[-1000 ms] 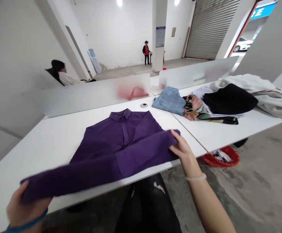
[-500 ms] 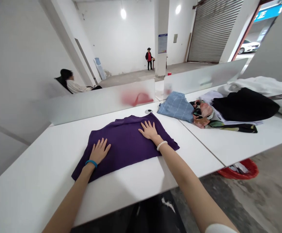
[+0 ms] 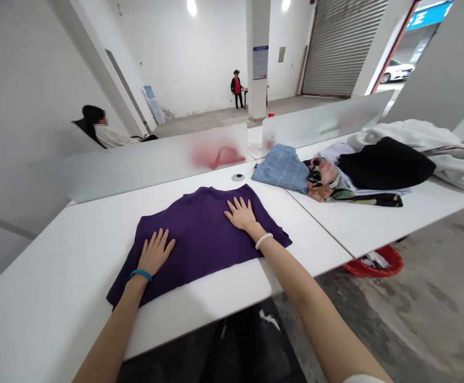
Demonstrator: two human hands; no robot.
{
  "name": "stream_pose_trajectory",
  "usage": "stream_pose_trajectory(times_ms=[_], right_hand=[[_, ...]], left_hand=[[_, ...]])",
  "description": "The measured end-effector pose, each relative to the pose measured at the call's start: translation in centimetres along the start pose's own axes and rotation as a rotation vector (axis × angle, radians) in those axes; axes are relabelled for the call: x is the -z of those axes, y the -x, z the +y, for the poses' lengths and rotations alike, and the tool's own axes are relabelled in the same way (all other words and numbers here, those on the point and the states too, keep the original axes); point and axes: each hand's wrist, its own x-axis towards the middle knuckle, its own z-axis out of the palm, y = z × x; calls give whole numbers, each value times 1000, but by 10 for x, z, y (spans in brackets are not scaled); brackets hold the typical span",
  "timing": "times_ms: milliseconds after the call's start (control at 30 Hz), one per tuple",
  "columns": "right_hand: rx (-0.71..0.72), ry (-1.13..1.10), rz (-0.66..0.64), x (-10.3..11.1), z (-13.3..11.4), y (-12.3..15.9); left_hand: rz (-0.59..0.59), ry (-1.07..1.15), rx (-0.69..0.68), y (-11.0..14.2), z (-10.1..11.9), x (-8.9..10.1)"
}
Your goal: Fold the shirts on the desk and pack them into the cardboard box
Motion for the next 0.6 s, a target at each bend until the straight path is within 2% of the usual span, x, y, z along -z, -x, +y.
stream_pose_trajectory(times_ms=[267,433,533,600], right_hand=[[-15,-1,-9,4,-3,27],[-15,10,-7,5,-5,46],[-16,7,0,5,-6,52],[-19,3,3,5,-6,53]], left_hand=[[-74,-118,-71,25,14,13],[-108,-144,-88,45,23,30],[-125,-145,-159,36,41,46],[-126,-119,-274,20,66,50]])
